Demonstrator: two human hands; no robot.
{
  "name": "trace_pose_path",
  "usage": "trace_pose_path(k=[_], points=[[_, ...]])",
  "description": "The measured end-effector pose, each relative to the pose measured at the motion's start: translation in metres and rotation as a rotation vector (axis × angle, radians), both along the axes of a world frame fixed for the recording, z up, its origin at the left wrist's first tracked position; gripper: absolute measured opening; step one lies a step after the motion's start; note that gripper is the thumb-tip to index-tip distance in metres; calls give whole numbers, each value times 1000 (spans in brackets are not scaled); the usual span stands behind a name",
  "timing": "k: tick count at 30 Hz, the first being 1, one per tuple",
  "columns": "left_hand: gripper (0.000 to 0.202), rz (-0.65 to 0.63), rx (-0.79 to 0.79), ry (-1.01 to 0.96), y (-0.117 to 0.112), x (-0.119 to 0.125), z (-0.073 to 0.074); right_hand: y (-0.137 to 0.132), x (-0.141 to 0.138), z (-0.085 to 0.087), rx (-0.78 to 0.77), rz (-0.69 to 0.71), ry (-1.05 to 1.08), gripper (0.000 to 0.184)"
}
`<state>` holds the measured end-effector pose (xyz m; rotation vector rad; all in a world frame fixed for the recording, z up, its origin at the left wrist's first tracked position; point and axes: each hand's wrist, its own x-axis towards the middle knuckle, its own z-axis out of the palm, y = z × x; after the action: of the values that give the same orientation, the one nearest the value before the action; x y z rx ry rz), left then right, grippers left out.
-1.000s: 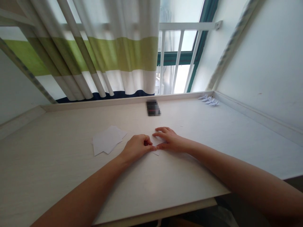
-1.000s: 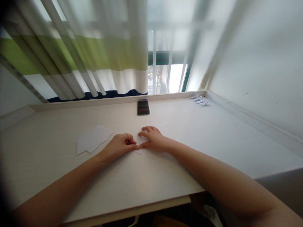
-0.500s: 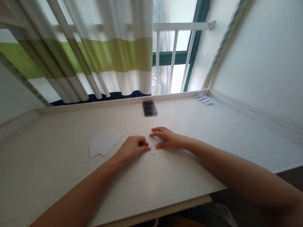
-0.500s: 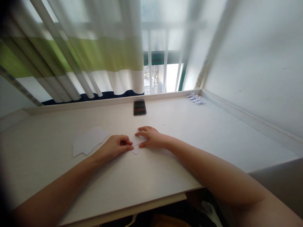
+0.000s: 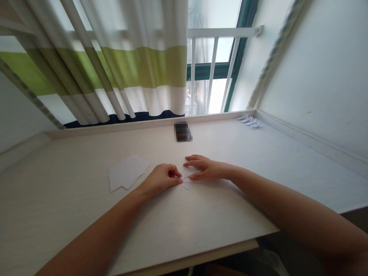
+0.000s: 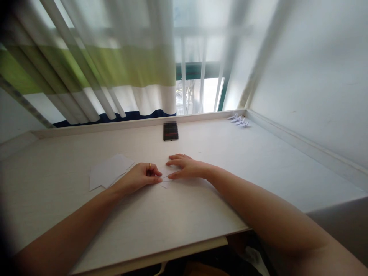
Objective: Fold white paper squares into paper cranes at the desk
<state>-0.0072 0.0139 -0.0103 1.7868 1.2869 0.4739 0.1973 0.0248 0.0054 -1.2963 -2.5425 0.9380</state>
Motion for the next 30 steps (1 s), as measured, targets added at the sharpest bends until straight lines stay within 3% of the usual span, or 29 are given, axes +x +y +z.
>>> trace_pose_path(k=[7, 13, 30], points=[[25, -19, -51, -50, 4, 1, -2, -14, -25, -9, 176, -174, -53, 65], [20, -5, -28, -37, 3, 1, -4, -12, -32, -3, 70, -220, -124, 63], [22, -3, -70, -37, 0, -1, 0, -4, -15, 8, -74, -138, -71, 73]])
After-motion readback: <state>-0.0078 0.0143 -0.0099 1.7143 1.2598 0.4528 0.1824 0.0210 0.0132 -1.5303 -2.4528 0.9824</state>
